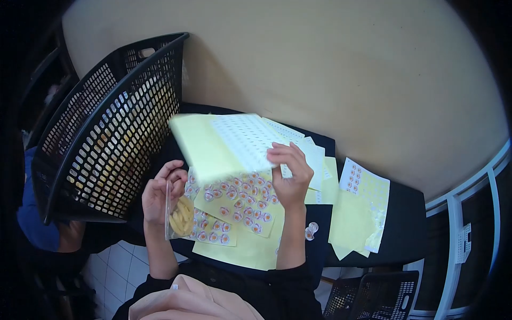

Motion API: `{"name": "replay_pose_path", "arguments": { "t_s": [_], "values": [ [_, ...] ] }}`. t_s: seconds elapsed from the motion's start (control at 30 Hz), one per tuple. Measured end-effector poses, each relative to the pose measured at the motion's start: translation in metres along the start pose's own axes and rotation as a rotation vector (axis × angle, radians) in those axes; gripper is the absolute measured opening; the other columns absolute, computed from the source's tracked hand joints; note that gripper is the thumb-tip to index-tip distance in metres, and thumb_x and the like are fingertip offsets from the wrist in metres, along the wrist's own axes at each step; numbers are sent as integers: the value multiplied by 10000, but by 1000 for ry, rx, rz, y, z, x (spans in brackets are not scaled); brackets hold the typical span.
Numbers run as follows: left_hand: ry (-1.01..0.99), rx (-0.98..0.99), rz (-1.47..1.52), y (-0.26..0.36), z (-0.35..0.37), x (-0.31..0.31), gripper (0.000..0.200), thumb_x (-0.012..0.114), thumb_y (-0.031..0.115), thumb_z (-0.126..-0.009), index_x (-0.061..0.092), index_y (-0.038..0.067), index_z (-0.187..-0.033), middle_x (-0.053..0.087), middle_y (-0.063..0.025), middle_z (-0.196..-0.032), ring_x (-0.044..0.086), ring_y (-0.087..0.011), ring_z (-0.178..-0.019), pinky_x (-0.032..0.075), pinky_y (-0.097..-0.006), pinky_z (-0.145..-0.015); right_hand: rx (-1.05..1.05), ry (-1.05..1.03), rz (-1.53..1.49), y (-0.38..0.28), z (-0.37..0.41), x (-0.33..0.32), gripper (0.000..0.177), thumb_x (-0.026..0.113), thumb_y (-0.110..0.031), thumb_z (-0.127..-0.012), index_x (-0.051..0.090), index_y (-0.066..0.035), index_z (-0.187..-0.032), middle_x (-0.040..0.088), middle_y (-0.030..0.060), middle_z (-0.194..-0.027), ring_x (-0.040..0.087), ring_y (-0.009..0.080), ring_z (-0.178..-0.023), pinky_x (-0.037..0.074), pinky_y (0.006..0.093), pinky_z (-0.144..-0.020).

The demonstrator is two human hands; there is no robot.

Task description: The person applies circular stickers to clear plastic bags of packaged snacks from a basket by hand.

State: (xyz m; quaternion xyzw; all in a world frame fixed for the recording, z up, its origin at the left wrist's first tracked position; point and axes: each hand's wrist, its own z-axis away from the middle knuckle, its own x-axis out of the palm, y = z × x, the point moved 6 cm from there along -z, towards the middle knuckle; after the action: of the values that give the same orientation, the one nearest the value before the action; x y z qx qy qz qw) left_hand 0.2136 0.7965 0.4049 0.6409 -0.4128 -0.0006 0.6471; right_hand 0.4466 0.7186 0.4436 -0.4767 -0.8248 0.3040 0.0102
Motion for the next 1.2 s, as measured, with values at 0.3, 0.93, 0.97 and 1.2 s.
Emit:
{"name": "replay_pose_path", "arguments": {
  "t_s": [0.3,0.93,0.97,1.2],
  "values": [
    [227,-86,-22,-9,14,-2,366,457,156,-827,431,-74,-1111,515,-132,-1060,511,-192,-956,387,-279,-834,-190,-59,-102,-41,0,-4,248,514,117,-547,592,-91,-659,620,31,-782,582,223,-882,326,409,-920],
    [-66,-219,-289,-13,39,46,415,417,64,-768,379,-32,-1170,506,-106,-1059,498,-157,-940,403,-270,-801,-112,-146,-113,-102,6,16,277,659,-9,-623,610,-43,-894,566,75,-837,540,219,-749,439,301,-637],
    [-44,-212,-304,-12,40,46,418,416,62,-768,377,-30,-1174,505,-104,-1058,493,-153,-946,400,-267,-803,-98,-141,-135,-102,6,15,266,665,-1,-613,616,-43,-871,569,74,-819,547,214,-732,445,291,-615],
    [-84,-215,-360,-13,43,43,383,430,79,-778,411,-31,-1143,514,-95,-1037,496,-150,-924,402,-262,-782,-98,-81,-182,-100,9,9,210,664,34,-616,631,-44,-809,584,71,-771,576,190,-709,461,264,-648]
  ]
}}
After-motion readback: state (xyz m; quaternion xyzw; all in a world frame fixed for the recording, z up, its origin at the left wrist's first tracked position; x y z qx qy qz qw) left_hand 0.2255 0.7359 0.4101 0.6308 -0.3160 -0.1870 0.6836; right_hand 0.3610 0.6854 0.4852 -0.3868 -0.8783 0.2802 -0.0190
